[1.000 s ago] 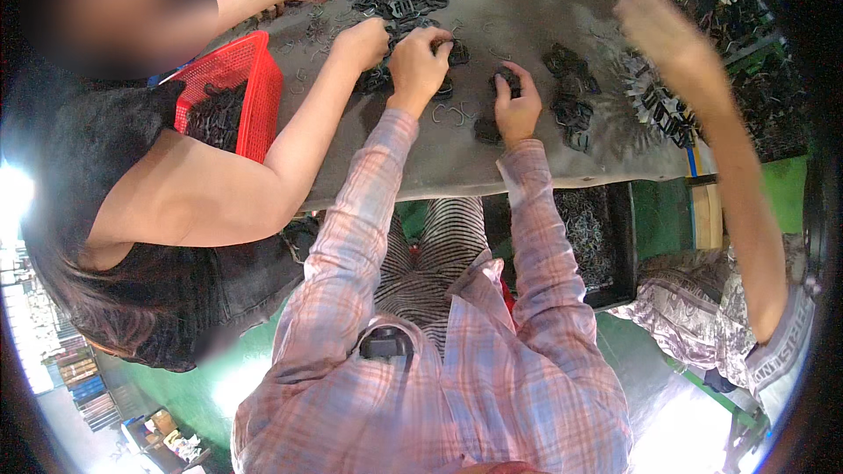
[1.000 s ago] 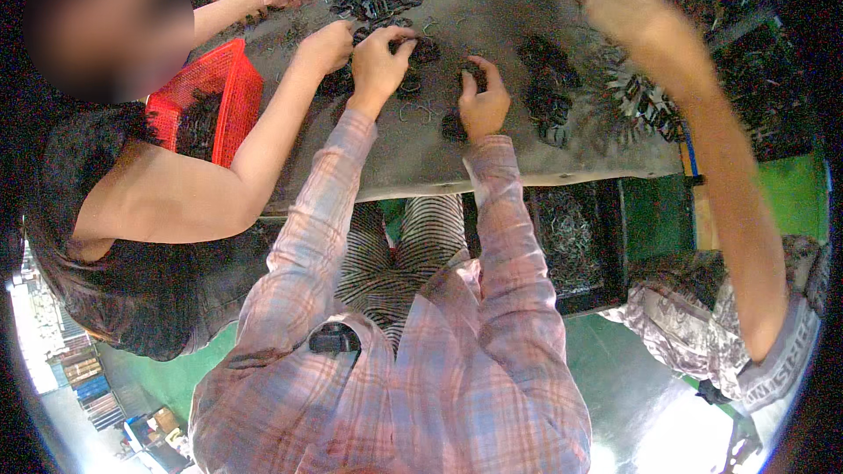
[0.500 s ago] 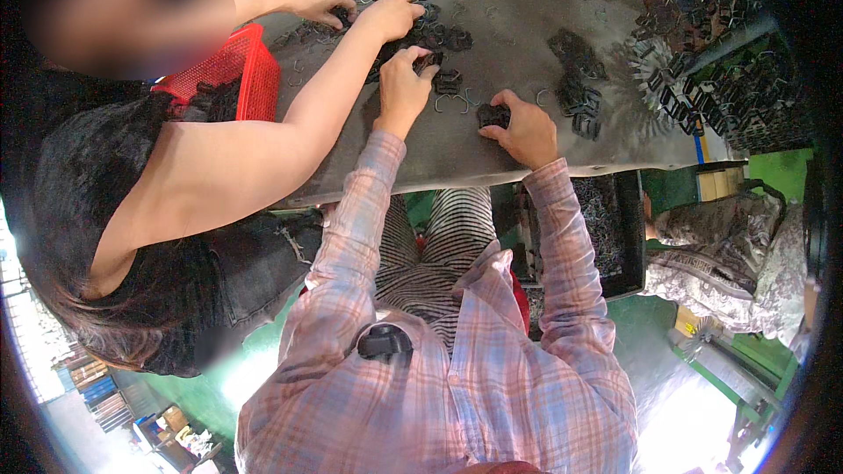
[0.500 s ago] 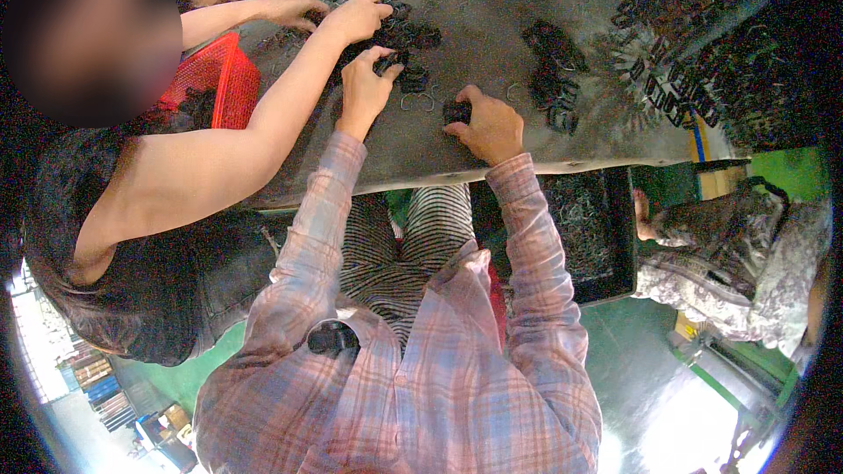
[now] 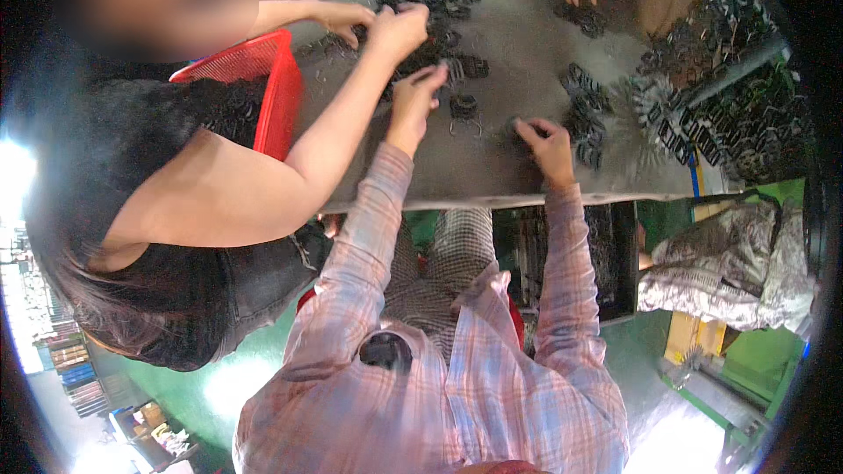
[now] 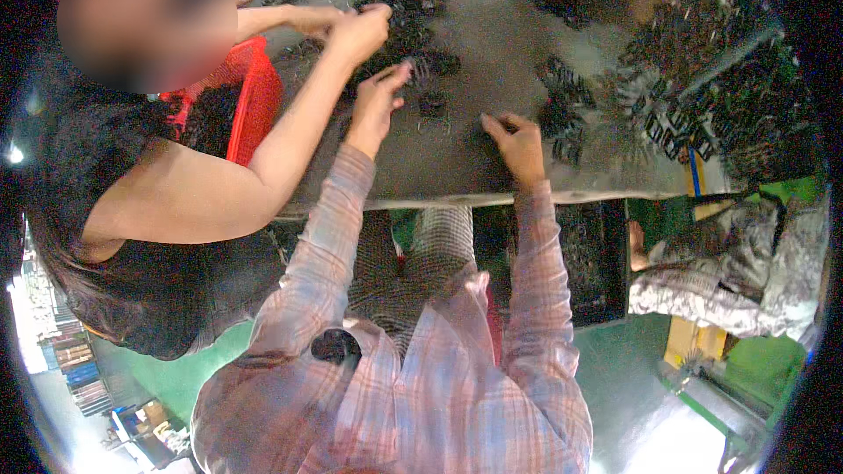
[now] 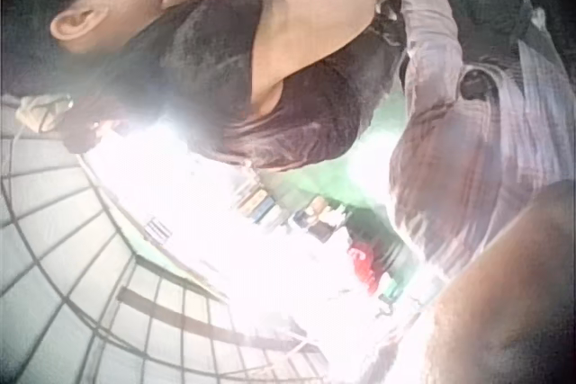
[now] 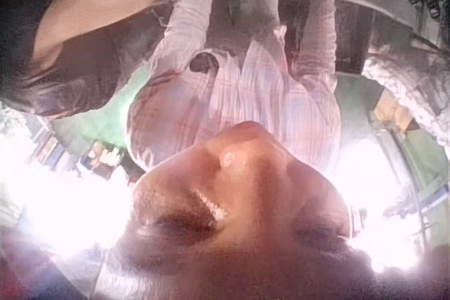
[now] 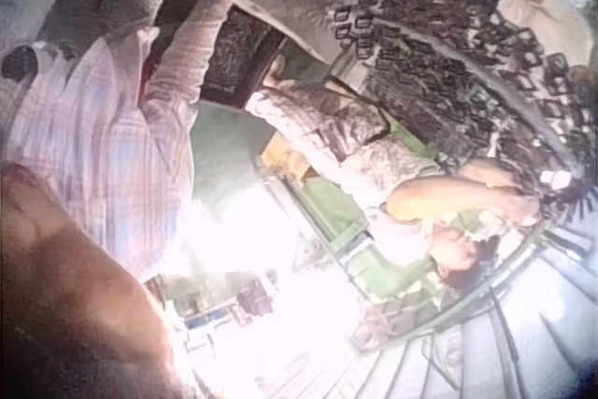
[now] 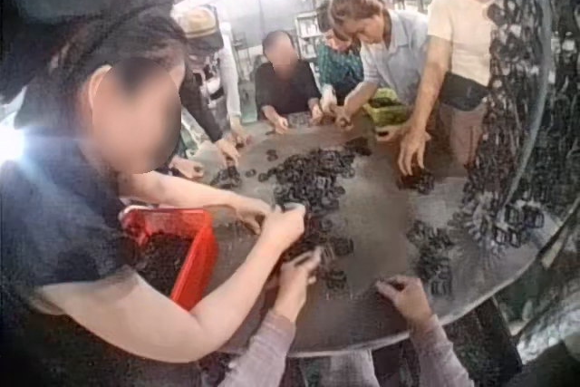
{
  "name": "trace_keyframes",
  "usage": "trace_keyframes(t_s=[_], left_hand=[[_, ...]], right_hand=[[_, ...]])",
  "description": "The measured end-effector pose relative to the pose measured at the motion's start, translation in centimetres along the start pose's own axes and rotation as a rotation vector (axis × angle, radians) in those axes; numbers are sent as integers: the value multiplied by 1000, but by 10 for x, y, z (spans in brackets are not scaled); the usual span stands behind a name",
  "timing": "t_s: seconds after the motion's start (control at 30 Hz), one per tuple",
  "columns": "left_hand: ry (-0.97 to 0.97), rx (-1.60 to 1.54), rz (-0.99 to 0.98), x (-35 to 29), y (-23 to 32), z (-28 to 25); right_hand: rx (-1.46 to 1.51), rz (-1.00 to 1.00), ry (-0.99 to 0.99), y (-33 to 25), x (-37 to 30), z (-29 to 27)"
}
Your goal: The person sorts small metal hardware pieces on a table, separating buckles from hooks and placing them into piles. They handle the parts by hand, occasionally moving them into a red basket or a container below the table.
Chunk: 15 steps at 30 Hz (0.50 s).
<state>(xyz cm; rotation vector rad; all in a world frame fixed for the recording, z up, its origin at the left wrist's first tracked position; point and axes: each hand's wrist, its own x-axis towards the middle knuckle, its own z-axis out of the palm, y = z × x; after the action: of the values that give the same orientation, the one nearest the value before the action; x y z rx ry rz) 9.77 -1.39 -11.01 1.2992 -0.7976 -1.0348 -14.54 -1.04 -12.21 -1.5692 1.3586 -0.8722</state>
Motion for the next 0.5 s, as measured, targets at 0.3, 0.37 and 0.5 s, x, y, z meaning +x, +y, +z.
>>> trace_keyframes(t_s=[0.3, 0.37, 0.5], left_hand=[[216, 558, 591, -15, -19, -3], [158, 412, 342, -18, -7, 0], [96, 545, 482, -22, 8, -20]], right_hand=[[723, 231, 184, -5, -17, -1], [643, 187, 217, 3, -10, 1], [481, 202, 183, -2, -12, 7]])
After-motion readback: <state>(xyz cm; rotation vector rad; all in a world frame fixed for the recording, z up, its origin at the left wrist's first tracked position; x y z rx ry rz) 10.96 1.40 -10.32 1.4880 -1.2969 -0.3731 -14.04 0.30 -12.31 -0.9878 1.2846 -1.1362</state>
